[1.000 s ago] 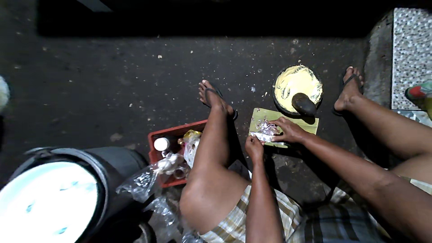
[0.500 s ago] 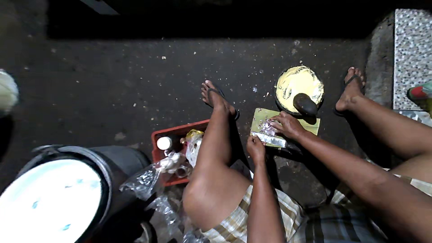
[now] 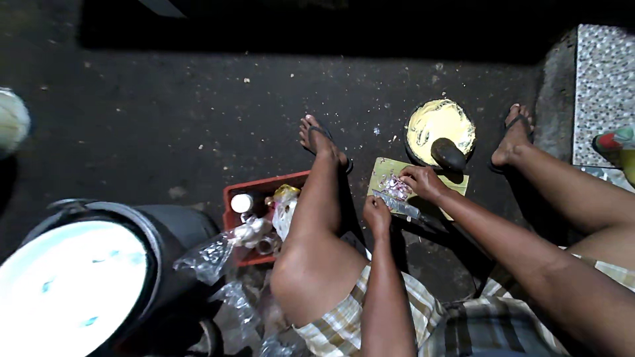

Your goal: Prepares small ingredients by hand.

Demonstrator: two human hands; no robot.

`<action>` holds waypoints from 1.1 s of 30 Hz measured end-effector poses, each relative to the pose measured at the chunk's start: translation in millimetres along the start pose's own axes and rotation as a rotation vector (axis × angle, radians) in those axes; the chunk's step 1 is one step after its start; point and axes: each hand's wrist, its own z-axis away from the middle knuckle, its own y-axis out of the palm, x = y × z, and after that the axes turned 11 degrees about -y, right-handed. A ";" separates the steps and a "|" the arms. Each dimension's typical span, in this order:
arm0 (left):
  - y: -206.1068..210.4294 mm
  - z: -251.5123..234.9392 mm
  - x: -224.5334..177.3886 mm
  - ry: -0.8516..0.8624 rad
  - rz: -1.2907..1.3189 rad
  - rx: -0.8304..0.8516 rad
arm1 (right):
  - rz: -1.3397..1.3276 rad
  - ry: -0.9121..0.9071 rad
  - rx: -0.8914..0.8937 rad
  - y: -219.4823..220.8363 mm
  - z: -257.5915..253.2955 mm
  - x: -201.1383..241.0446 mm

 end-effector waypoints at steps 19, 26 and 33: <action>-194.0 125.4 -1.7 0.788 0.670 0.374 | -0.052 -0.037 -0.057 -41.0 58.6 65.3; -303.7 122.9 99.1 0.677 0.446 -0.506 | 0.190 0.089 0.087 -22.6 41.2 52.4; -312.5 83.1 192.2 0.071 -0.094 -0.560 | 0.200 0.137 0.125 -22.2 30.3 48.9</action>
